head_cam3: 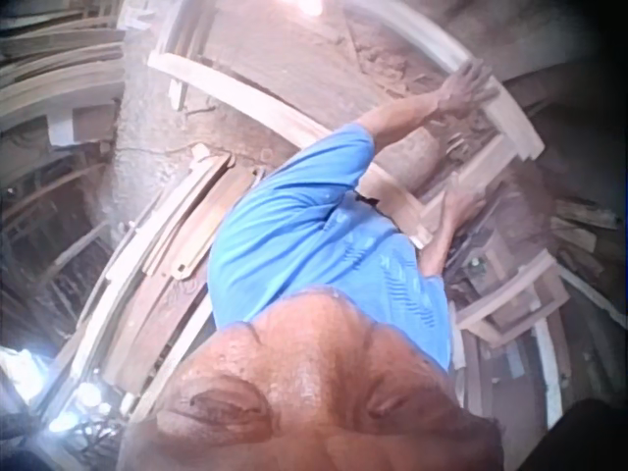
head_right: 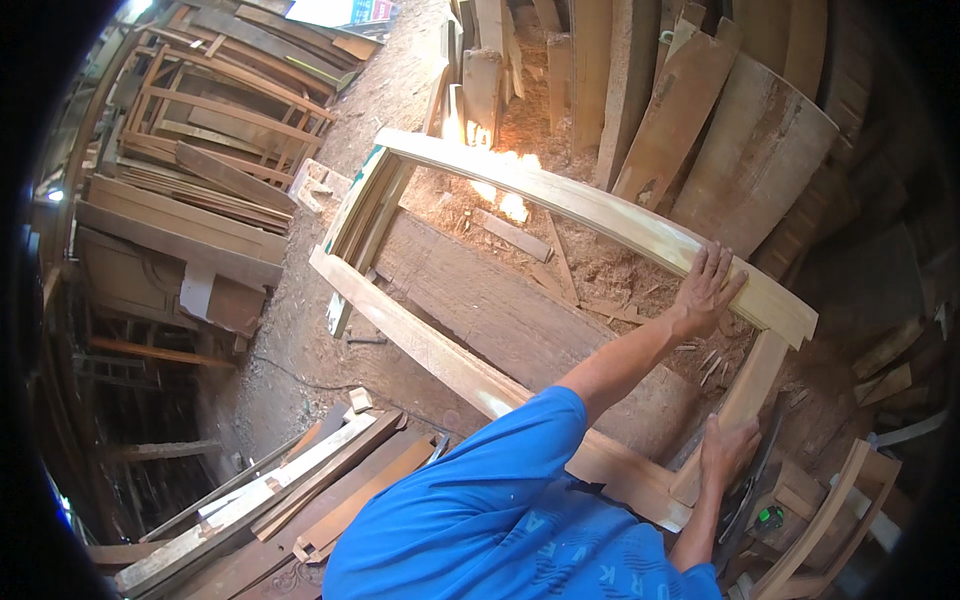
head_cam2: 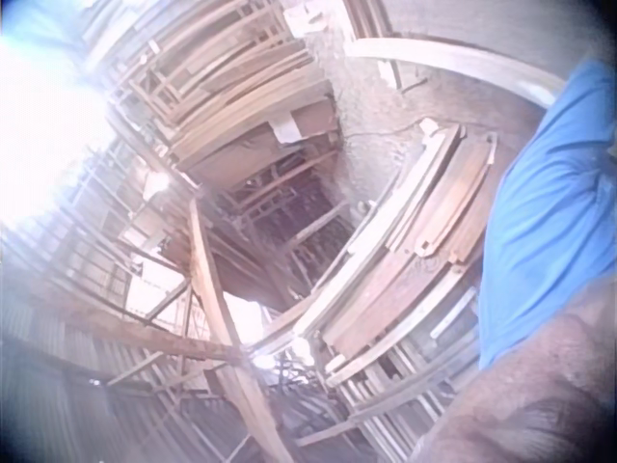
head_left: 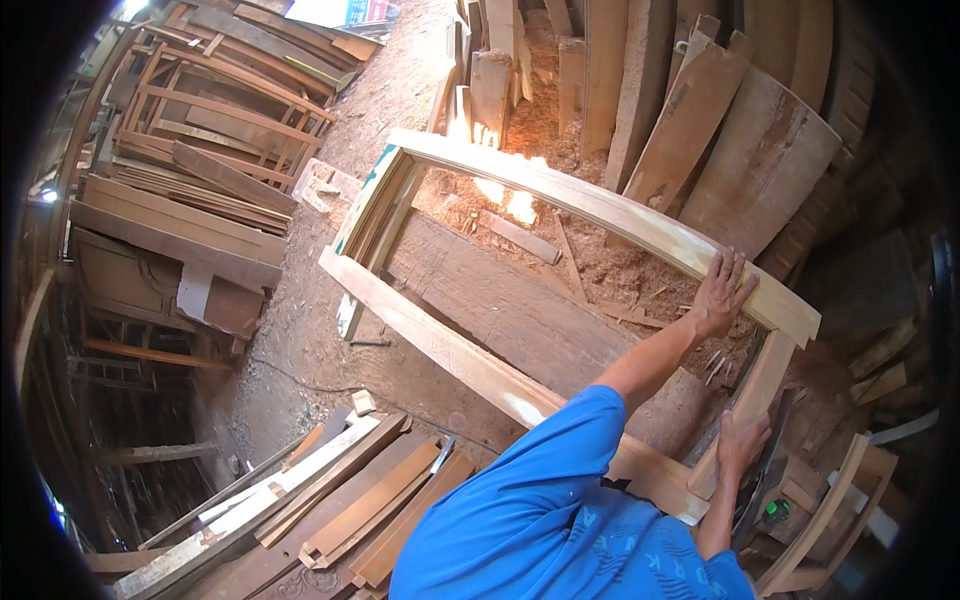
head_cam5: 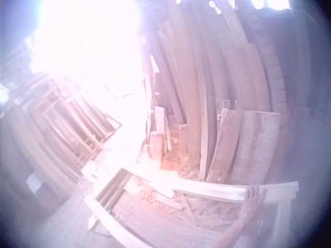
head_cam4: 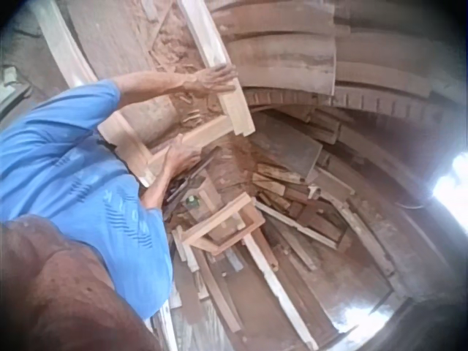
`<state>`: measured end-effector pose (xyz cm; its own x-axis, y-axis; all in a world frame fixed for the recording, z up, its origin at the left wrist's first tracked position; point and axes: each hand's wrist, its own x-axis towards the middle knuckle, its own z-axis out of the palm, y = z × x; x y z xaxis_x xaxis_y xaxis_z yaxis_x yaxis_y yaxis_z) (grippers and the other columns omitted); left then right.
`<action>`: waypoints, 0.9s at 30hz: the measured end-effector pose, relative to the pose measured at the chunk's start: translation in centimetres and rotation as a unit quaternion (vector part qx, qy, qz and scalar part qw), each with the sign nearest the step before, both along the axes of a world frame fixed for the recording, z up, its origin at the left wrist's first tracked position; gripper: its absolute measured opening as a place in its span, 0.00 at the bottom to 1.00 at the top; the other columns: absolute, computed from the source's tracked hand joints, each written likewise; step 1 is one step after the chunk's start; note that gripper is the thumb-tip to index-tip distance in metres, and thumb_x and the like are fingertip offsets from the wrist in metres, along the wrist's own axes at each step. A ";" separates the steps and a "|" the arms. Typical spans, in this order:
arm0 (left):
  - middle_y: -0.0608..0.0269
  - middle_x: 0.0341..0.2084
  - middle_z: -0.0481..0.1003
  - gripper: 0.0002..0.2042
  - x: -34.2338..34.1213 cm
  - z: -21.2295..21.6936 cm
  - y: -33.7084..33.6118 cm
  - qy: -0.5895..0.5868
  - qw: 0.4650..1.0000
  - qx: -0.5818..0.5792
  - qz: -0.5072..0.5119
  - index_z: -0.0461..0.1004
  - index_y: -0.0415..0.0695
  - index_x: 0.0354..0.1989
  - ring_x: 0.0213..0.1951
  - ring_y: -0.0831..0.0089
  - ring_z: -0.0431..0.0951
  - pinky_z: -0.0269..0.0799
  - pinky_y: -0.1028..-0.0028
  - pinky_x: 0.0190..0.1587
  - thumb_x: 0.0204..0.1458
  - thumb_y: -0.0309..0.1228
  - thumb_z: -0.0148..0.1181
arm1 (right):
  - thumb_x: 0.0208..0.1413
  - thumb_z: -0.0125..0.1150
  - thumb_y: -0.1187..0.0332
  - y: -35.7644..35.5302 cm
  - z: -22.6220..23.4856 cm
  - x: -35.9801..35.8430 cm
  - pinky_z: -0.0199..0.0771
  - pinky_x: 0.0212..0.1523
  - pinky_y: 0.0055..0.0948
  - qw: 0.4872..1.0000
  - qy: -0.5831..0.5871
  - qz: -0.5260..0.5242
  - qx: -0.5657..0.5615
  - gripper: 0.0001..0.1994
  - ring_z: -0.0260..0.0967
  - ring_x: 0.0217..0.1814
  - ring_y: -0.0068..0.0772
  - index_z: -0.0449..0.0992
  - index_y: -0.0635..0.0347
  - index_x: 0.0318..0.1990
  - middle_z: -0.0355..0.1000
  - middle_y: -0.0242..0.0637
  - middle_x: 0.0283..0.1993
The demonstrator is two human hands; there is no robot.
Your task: The person assembles a rectangular wooden frame by fitting wooden beams together and using a hammer to secure the joints.
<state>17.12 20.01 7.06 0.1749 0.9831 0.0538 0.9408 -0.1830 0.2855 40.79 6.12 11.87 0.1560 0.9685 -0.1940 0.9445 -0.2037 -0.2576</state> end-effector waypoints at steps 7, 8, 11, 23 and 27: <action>0.24 0.73 0.49 0.35 -2.7 -7.8 0.8 -0.022 0.995 0.099 0.019 0.56 0.45 0.76 0.76 0.32 0.44 0.35 0.37 0.76 0.57 0.33 0.53 | 0.47 0.77 0.53 1.2 1.7 -2.1 0.69 0.62 0.53 0.994 0.059 0.079 -0.035 0.37 0.69 0.60 0.67 0.73 0.75 0.56 0.72 0.67 0.54; 0.22 0.72 0.48 0.36 -0.5 -4.9 1.1 0.016 0.996 0.072 -0.054 0.54 0.43 0.77 0.76 0.30 0.44 0.36 0.37 0.76 0.57 0.31 0.52 | 0.46 0.77 0.52 1.7 2.8 -0.6 0.70 0.61 0.53 0.996 0.055 0.035 -0.068 0.37 0.70 0.59 0.67 0.73 0.75 0.56 0.73 0.67 0.54; 0.24 0.75 0.43 0.43 -1.5 -2.6 1.2 0.046 0.998 0.005 -0.037 0.47 0.42 0.79 0.77 0.29 0.37 0.27 0.39 0.77 0.52 0.33 0.56 | 0.51 0.74 0.50 1.9 -2.5 4.6 0.73 0.58 0.45 0.971 0.240 0.005 -0.010 0.37 0.73 0.60 0.56 0.72 0.72 0.60 0.75 0.62 0.53; 0.33 0.77 0.39 0.51 -2.5 1.4 0.3 0.037 0.996 -0.082 -0.008 0.45 0.53 0.80 0.78 0.35 0.32 0.26 0.44 0.77 0.49 0.47 0.69 | 0.68 0.58 0.59 1.0 22.8 9.1 0.71 0.44 0.30 0.732 0.585 0.138 0.322 0.18 0.69 0.40 0.28 0.79 0.66 0.52 0.78 0.36 0.44; 0.32 0.76 0.43 0.49 -2.1 -0.5 0.0 -0.007 1.000 -0.018 -0.004 0.50 0.56 0.79 0.78 0.35 0.36 0.31 0.43 0.77 0.49 0.46 0.71 | 0.61 0.64 0.57 0.2 30.7 10.1 0.68 0.37 0.38 0.607 0.594 0.392 0.355 0.14 0.70 0.37 0.37 0.81 0.59 0.42 0.74 0.34 0.36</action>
<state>15.01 20.02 6.58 0.1825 0.9830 0.0214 0.9352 -0.1803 0.3048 50.86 6.37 42.59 -0.2482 0.5610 0.7897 -0.2575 0.7477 -0.6121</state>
